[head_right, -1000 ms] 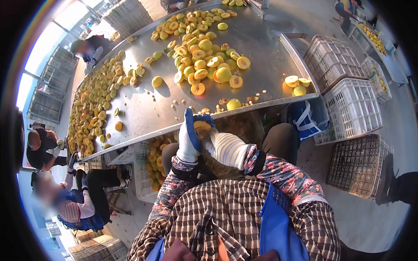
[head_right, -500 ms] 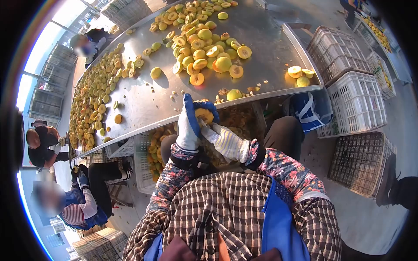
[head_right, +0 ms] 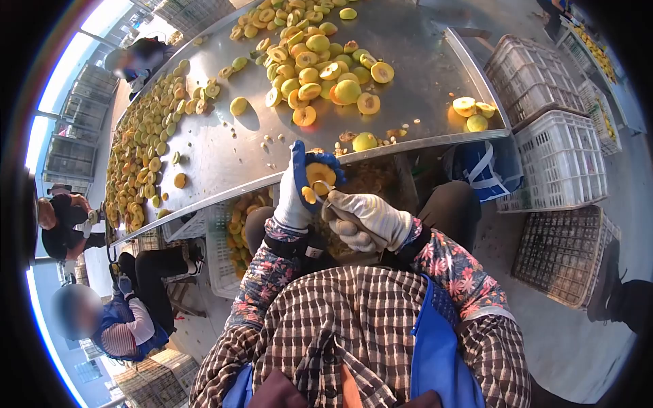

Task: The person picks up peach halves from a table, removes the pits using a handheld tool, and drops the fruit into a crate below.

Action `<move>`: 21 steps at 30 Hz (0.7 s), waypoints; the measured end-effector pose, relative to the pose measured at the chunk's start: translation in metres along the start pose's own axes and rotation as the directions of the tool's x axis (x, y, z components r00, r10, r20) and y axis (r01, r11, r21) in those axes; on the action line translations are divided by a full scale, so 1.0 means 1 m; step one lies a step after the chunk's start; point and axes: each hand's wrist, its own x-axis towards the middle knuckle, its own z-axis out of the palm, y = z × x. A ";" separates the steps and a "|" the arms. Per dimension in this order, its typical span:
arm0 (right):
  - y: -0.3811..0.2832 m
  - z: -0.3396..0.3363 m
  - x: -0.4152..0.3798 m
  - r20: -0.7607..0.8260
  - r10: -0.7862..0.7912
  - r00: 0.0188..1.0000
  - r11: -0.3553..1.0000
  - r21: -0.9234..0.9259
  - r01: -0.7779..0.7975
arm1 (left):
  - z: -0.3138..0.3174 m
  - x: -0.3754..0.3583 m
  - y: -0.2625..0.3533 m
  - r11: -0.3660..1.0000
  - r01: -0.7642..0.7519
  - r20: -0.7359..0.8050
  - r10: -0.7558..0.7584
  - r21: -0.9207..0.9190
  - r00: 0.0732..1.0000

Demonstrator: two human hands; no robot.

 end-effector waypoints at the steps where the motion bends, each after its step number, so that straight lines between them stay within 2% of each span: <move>1: -0.001 -0.001 -0.002 -0.097 -0.009 0.995 0.997 -0.081 0.001 | -0.007 0.002 -0.003 1.000 0.003 0.000 -0.003 0.003 1.000; 2: -0.002 -0.007 -0.003 -0.144 -0.047 0.988 0.962 -0.272 0.006 | -0.013 0.004 -0.006 0.964 -0.103 0.019 0.101 0.247 0.995; 3: -0.001 -0.024 0.002 -0.233 -0.130 0.964 0.720 -0.690 -0.070 | -0.023 0.001 -0.006 0.885 -0.204 0.076 0.190 0.417 0.979; 4: 0.004 -0.039 0.005 -0.229 -0.286 0.931 0.374 -0.921 -0.112 | -0.027 -0.004 -0.003 0.760 -0.302 0.132 0.278 0.575 0.952; 5: 0.001 -0.035 0.006 -0.156 -0.422 0.893 -0.034 -0.982 -0.188 | -0.031 -0.009 0.001 0.606 -0.382 0.186 0.361 0.698 0.914; 6: -0.006 -0.029 -0.005 -0.248 -0.331 0.910 0.027 -0.967 -0.254 | -0.034 -0.018 0.007 0.629 -0.250 0.066 0.301 0.736 0.951; 7: -0.002 -0.038 -0.006 -0.233 -0.372 0.899 0.004 -0.968 -0.250 | -0.035 -0.027 0.017 0.642 -0.120 -0.055 0.245 0.757 0.968; 9: -0.007 -0.033 -0.014 -0.235 -0.347 0.908 0.040 -0.971 -0.236 | -0.037 -0.056 0.053 0.187 -0.053 -0.004 0.293 0.981 0.956; 12: -0.010 -0.033 -0.017 -0.267 -0.382 0.885 0.058 -0.962 -0.266 | -0.091 -0.076 0.086 -0.197 0.053 0.048 0.472 0.979 0.880; 14: -0.010 -0.036 -0.016 -0.262 -0.393 0.882 0.063 -0.964 -0.258 | -0.113 -0.070 0.098 -0.454 0.168 0.124 0.546 0.875 0.829; 15: -0.012 -0.038 -0.013 -0.255 -0.390 0.885 0.059 -0.966 -0.252 | -0.116 -0.058 0.102 -0.461 0.139 0.162 0.555 0.877 0.816; 17: -0.013 -0.041 -0.009 -0.228 -0.402 0.887 0.077 -0.974 -0.215 | -0.094 -0.019 0.107 -0.145 -0.008 0.087 0.545 0.989 0.834; 19: -0.013 -0.047 -0.005 -0.217 -0.401 0.890 0.074 -0.976 -0.204 | -0.072 0.032 0.109 0.075 0.039 -0.063 0.347 0.996 0.936; 21: -0.010 -0.055 -0.001 -0.161 -0.440 0.883 0.048 -0.987 -0.156 | -0.074 0.096 0.093 -0.124 0.153 -0.114 0.275 0.980 0.955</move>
